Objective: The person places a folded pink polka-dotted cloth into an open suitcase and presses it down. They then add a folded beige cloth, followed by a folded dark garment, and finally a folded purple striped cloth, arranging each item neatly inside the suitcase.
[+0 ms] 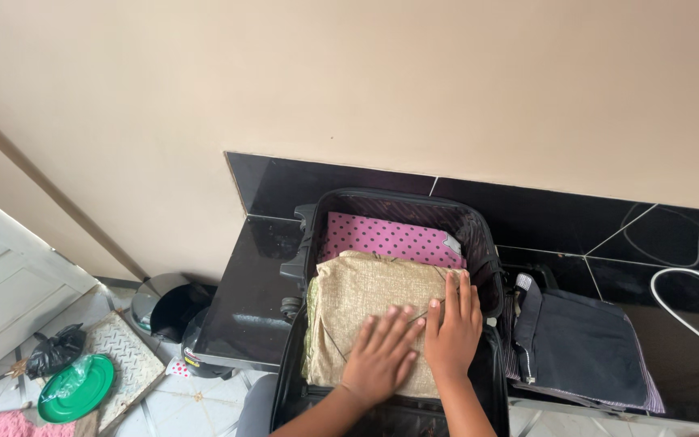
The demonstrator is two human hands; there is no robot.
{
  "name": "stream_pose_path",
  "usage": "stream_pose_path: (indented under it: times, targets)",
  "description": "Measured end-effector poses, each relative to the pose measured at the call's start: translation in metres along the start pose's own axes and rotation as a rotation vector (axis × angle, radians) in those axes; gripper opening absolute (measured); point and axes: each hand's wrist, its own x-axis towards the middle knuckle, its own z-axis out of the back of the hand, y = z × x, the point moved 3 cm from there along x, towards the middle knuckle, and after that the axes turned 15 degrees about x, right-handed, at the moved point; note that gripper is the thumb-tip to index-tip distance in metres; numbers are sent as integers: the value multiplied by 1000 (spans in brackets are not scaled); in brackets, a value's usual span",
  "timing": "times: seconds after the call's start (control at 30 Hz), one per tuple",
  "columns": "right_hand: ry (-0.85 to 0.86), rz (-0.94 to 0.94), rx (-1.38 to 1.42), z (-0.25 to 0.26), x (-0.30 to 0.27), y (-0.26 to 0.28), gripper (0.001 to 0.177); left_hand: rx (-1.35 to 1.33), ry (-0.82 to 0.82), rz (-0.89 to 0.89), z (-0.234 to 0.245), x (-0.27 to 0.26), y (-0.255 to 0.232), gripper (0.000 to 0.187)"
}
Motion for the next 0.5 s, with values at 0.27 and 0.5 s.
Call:
stream_pose_path:
  times: [0.27, 0.5]
  targets:
    - [-26, -8, 15, -2, -2, -1, 55, -16, 72, 78, -19, 9, 64, 64]
    - [-12, -13, -7, -4, -3, -4, 55, -21, 59, 456, -19, 13, 127, 62]
